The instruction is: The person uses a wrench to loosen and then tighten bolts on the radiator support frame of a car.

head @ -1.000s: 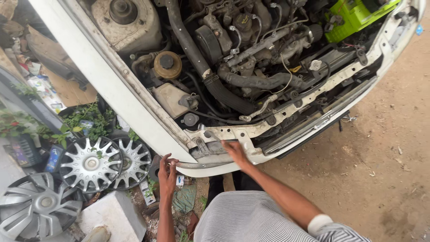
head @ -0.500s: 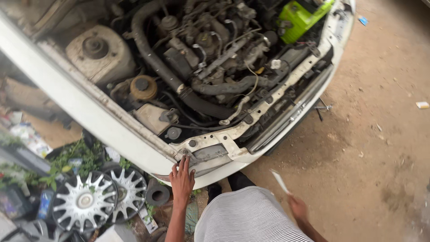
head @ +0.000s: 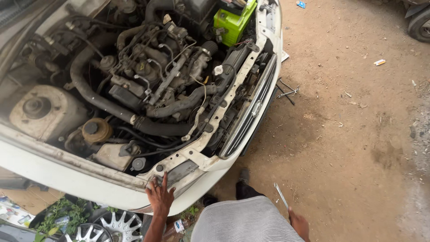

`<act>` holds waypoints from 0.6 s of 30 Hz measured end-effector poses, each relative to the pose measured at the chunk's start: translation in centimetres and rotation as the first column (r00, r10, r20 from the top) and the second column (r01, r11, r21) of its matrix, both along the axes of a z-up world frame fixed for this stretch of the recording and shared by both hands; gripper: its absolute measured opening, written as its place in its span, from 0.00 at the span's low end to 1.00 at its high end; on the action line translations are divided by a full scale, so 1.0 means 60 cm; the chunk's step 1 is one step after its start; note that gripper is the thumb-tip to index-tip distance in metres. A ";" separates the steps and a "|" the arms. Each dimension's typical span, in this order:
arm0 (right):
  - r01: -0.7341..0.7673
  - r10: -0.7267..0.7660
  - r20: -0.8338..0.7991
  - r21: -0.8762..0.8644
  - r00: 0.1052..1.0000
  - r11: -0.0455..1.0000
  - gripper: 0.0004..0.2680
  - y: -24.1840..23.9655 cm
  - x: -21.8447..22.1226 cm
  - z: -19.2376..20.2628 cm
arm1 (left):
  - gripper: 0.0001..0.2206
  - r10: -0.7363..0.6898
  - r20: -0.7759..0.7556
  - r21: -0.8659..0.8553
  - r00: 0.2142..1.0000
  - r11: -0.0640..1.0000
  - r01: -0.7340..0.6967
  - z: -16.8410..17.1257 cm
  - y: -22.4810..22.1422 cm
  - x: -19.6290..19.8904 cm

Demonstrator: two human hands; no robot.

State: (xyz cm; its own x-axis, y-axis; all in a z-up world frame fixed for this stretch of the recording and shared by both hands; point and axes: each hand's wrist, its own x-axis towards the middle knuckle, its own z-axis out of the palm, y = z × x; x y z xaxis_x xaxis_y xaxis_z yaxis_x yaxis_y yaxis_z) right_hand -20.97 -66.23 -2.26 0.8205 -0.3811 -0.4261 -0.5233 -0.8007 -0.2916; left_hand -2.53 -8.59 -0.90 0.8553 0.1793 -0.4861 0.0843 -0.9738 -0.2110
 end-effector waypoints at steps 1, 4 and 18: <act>0.127 -0.129 0.009 0.085 0.992 0.988 0.21 0.000 0.033 0.023 | 0.40 -0.014 -0.079 0.018 0.997 1.000 0.015 0.005 -0.001 0.007; 0.353 -0.374 0.017 0.296 0.927 0.887 0.26 0.003 0.148 0.117 | 0.40 -0.002 -0.083 0.091 0.997 0.996 0.009 0.024 -0.023 0.007; 0.262 -0.230 -0.190 0.166 0.955 0.951 0.27 -0.368 0.210 0.030 | 0.39 0.735 0.103 -0.482 0.670 0.626 -0.613 0.024 -0.402 -0.068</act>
